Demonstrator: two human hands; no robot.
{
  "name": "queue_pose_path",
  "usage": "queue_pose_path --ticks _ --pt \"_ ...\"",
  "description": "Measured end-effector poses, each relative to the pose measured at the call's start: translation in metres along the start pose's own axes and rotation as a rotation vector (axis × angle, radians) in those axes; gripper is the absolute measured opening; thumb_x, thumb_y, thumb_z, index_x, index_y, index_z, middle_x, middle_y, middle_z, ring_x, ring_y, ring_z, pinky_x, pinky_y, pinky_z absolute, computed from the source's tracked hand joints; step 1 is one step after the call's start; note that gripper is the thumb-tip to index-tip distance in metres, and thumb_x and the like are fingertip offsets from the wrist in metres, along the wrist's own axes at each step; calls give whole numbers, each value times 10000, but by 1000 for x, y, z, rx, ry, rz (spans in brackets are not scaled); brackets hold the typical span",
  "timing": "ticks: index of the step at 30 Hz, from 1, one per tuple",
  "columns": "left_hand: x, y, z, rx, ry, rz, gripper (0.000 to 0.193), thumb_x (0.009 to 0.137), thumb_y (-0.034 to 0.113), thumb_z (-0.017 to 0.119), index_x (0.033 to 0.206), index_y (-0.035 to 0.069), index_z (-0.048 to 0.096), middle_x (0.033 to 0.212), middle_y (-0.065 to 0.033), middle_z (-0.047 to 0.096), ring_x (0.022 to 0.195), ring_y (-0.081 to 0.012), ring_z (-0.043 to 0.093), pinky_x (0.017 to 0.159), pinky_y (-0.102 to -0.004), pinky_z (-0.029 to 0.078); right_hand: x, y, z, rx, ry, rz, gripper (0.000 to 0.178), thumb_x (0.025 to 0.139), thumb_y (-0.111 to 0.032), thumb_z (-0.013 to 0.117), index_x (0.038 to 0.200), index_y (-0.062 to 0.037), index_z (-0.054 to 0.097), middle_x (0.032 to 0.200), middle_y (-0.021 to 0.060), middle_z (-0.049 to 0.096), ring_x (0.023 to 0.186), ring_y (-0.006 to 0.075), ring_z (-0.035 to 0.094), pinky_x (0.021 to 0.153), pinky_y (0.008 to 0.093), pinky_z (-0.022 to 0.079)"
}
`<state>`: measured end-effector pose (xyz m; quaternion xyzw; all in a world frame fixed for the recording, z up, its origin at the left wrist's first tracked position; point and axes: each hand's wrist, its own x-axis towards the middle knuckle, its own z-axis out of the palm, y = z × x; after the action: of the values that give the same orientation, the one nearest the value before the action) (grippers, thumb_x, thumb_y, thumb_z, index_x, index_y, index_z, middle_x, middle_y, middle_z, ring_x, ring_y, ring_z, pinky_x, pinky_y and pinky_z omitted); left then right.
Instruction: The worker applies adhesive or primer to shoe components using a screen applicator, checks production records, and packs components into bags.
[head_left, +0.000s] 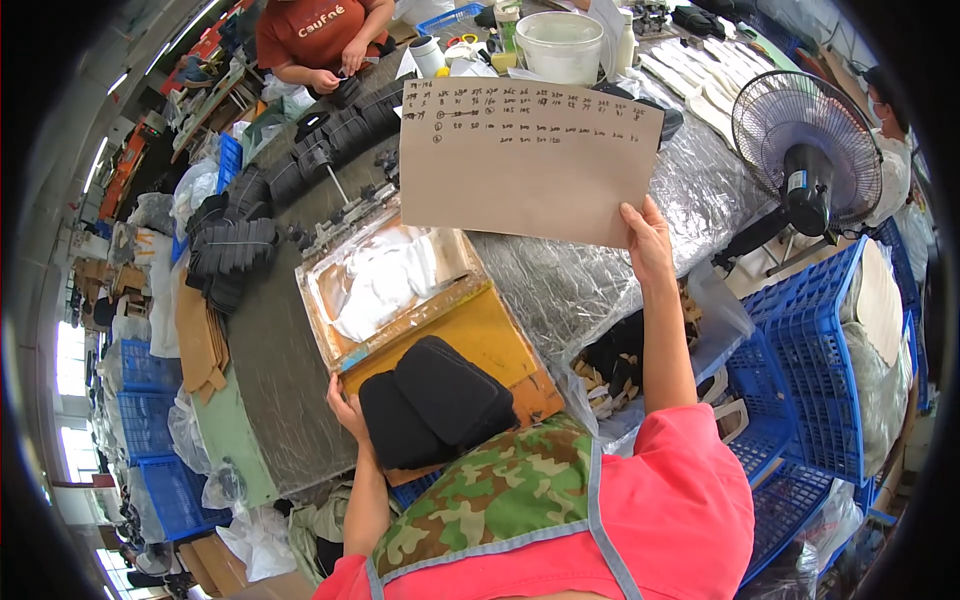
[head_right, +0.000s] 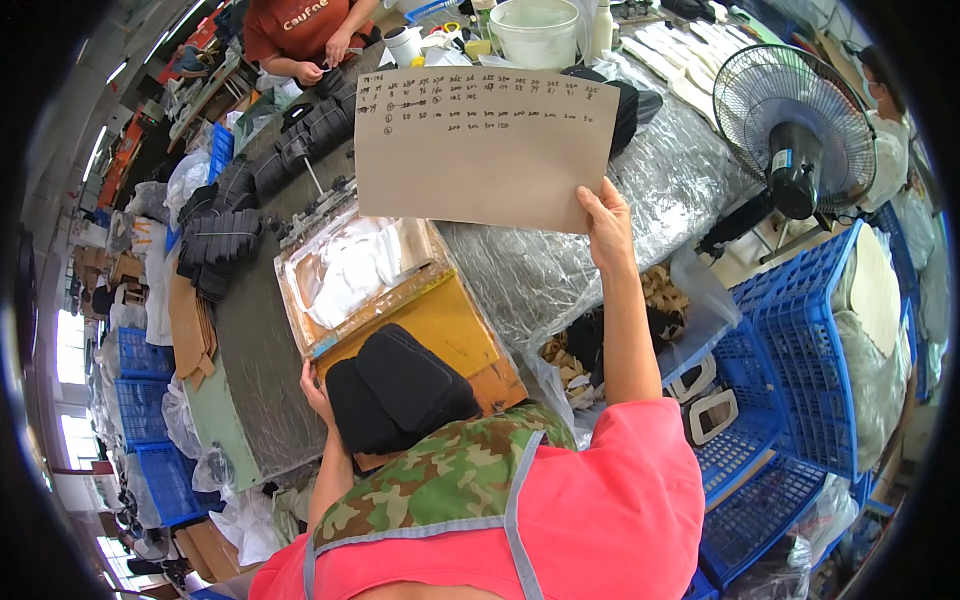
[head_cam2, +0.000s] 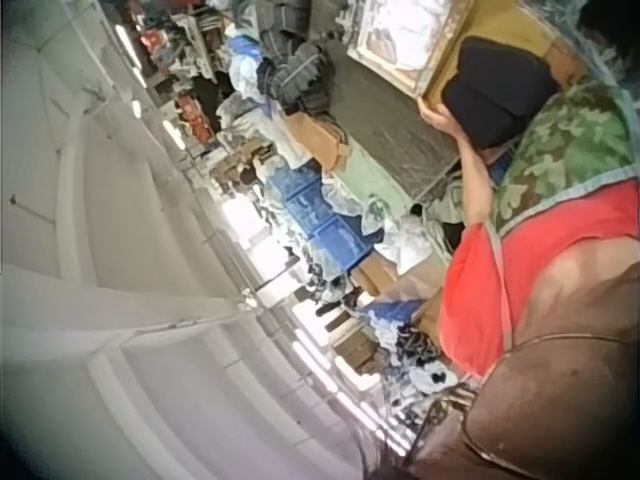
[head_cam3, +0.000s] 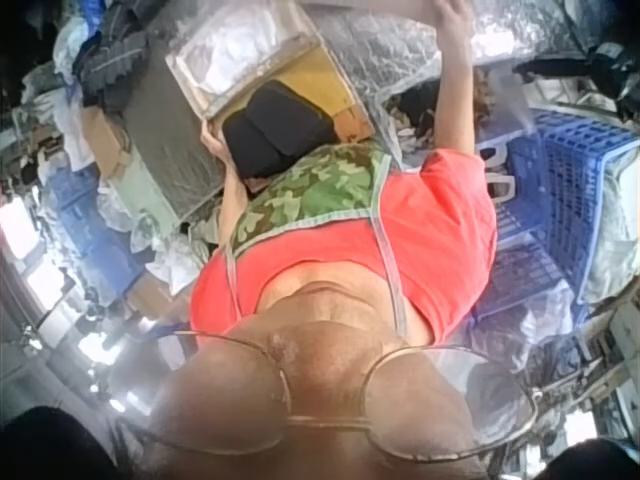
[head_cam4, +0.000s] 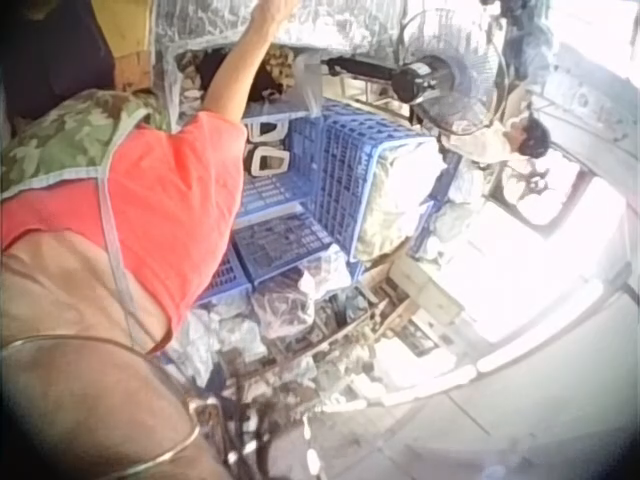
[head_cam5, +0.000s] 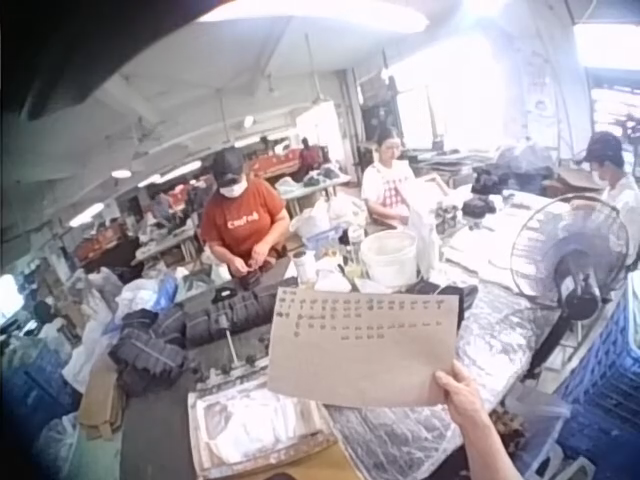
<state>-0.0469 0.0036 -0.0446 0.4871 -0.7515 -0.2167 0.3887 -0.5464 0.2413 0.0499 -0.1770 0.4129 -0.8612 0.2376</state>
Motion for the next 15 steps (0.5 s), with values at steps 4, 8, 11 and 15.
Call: queue_pose_path --ticks 4,8,11,15 --pt "-2 -1 -4 72 -6 2 444 915 137 426 1343 19 444 1317 -182 473 1143 -304 509 987 -399 408 -1 0 4 -13 22 5 332 922 -59 582 1251 -16 553 1155 55 635 1035 119 603 890 265 486" --pt "-1 10 -1 -29 5 21 445 958 232 521 1321 -12 439 1228 -159 475 1107 -249 533 930 -367 453 -2 0 2 -10 30 -16 336 916 -66 596 1244 -4 560 1133 61 646 1014 121 611 870 265 491" --pt "-1 7 -4 -15 8 17 446 959 235 519 1321 -11 438 1224 -158 476 1102 -247 532 930 -367 452 -2 1 5 -26 12 8 341 929 -58 569 1269 -35 546 1180 44 624 1058 118 592 902 269 486" --pt "-2 11 -1 23 4 32 449 960 242 514 1323 -10 436 1215 -157 479 1103 -245 524 931 -368 447 -3 1 1 -34 8 13 342 928 -60 571 1269 -34 546 1180 44 623 1056 118 593 897 269 490"
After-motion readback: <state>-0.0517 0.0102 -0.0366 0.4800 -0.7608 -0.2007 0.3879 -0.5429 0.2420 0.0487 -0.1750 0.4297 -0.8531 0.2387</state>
